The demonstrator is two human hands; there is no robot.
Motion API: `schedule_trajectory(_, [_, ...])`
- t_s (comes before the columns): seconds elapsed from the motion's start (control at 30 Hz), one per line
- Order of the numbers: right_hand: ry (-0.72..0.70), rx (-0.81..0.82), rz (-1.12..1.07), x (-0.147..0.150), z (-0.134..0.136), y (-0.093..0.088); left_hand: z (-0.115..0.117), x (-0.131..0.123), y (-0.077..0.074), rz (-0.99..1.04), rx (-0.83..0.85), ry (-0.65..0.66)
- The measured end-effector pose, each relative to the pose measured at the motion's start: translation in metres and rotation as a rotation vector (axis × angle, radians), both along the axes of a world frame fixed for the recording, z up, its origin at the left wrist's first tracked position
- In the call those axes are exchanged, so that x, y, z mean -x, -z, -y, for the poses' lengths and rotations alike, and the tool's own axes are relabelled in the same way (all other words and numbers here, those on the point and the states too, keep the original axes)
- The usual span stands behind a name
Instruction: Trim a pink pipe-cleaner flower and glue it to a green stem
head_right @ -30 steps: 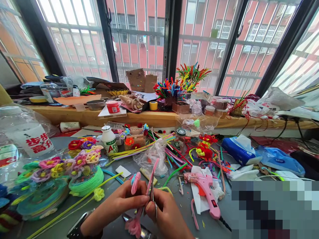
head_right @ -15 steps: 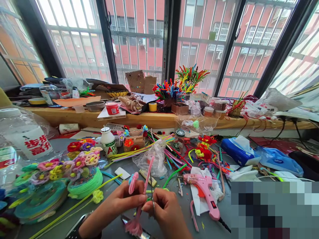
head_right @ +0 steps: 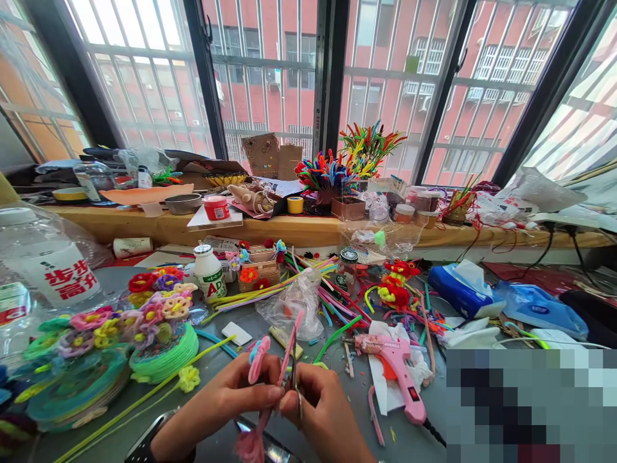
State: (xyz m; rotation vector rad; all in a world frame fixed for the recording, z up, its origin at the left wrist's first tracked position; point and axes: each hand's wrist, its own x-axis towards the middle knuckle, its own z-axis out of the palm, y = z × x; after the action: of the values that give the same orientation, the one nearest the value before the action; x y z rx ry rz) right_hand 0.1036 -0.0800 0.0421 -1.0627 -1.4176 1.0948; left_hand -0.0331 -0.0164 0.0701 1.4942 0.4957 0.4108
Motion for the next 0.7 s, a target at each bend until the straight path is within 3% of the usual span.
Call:
schedule_trajectory(0.13, [0.16, 0.045, 0.039, -0.003, -0.002, 0.009, -0.001, -0.001, -0.003, 0.021, -0.044, -0.05])
schedule_trajectory(0.4, [0.214, 0.05, 0.106, -0.003, -0.003, 0.01, 0.0, -0.003, 0.005, 0.032, -0.083, -0.087])
schedule_trajectory(0.7, [0.248, 0.073, 0.079, -0.007, -0.003, 0.013, 0.001, -0.003, 0.003, 0.07, -0.021, -0.101])
